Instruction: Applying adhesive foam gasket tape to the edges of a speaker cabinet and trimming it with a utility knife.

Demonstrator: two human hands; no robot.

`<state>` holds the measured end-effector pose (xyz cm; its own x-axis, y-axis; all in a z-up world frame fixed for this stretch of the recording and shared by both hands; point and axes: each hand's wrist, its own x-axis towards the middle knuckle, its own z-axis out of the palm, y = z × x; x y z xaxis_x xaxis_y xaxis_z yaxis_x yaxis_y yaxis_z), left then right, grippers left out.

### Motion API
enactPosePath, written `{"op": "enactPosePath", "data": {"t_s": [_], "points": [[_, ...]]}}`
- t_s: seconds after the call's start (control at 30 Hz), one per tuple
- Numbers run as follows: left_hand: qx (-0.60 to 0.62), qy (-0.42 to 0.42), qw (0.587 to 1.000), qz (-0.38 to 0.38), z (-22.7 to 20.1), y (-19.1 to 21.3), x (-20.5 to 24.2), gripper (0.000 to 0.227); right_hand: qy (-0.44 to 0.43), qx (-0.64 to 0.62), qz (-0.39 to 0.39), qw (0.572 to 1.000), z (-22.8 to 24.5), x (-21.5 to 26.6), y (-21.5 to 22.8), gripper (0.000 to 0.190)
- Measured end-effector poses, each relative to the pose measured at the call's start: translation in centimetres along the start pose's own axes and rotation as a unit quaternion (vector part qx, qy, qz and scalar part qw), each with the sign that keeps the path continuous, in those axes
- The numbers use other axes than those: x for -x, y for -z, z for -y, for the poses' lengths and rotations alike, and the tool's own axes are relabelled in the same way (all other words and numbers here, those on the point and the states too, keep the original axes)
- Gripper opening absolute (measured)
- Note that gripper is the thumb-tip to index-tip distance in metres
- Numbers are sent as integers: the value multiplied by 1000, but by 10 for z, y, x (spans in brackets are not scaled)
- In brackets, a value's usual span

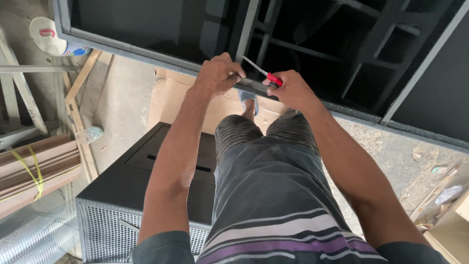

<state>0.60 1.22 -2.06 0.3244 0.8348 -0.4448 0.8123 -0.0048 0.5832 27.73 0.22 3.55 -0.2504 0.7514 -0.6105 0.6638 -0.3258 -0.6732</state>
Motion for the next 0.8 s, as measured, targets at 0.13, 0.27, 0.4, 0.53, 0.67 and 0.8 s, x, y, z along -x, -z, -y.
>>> {"op": "enactPosePath", "data": {"t_s": [0.13,0.27,0.4,0.53,0.67,0.8], "points": [[29,2,1000,12,-4,10,4,12,-4,9,5,1000,-7,-6,-2,13],[37,7,999,24,6,3,1,15,1,-5,0,1000,-1,-2,-2,13],[40,1,999,16,-2,11,3,11,11,-65,11,998,22,8,2,8],[-14,-3,1000,25,8,-2,-9,9,-4,-47,10,999,28,7,2,9],[9,8,999,40,7,-1,-11,6,-27,9,21,999,23,-19,-16,15],[43,15,998,35,-3,5,-3,3,-17,56,7,998,12,-34,-39,23]]}}
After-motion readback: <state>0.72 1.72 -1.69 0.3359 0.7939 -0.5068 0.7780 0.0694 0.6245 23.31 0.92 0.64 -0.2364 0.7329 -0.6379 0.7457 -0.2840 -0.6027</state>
